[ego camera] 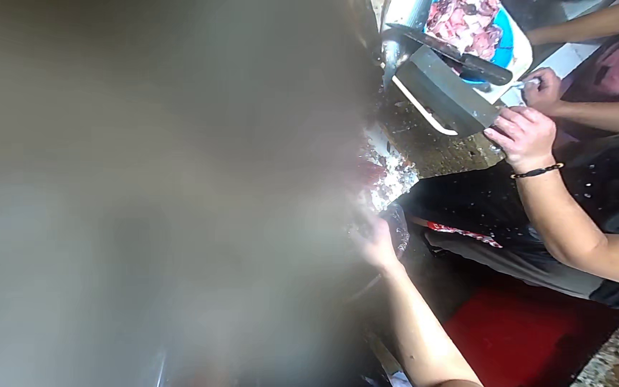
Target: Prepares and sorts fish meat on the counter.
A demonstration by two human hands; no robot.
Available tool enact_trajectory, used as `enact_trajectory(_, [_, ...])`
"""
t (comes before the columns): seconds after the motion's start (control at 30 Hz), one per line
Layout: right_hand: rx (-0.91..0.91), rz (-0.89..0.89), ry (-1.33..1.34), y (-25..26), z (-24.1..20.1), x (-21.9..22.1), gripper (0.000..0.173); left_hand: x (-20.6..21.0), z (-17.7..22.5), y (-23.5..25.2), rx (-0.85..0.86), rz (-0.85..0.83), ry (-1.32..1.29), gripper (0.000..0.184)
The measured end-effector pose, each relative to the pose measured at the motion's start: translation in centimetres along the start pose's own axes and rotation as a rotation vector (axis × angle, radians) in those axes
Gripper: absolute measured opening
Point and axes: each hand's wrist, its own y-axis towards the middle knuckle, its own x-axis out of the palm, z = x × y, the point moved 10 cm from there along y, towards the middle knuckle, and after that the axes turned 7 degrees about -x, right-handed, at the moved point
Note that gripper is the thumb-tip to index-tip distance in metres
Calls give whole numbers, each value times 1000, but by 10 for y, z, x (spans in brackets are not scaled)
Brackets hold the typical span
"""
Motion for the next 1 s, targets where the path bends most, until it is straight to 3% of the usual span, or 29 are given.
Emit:
enact_trajectory(0.07, [47, 7, -87, 7, 9, -1, 52, -1, 1, 0, -4, -7, 10, 47])
enact_trajectory(0.2, [491, -220, -216, -1, 66, 18, 40, 4, -2, 0, -11, 0, 31, 47])
enact_trajectory(0.3, [647, -391, -445, -27, 64, 29, 53, 8, -5, 2, 0, 35, 27, 47])
enact_trajectory(0.43, [539, -321, -298, -31, 34, 56, 52, 9, -6, 1, 21, 69, 52, 48])
enact_trajectory(0.57, [307, -242, -8, 41, -11, 90, 42, 3, -4, 2, 4, 23, 68, 49])
enact_trajectory(0.6, [314, -229, 21, 59, -43, 89, 38, 0, -2, 1, 11, 26, 66, 48])
enact_trajectory(0.63, [596, -299, 74, 70, -85, 85, 36, -2, 0, 1, 22, 39, 71, 47])
enact_trajectory(0.67, [718, -236, 136, 79, -115, 80, 36, -3, 1, 1, 23, 35, 74, 47])
enact_trajectory(0.73, [740, -82, 314, 93, -141, 75, 45, -2, 1, 2, 8, 16, 88, 49])
enact_trajectory(0.83, [782, -1, 521, 111, -149, 83, 50, 2, -3, 2, 32, 84, 88, 51])
enact_trajectory(1.0, [707, 192, 491, 115, -176, 74, 35, 6, -6, 1, 50, 136, 87, 51])
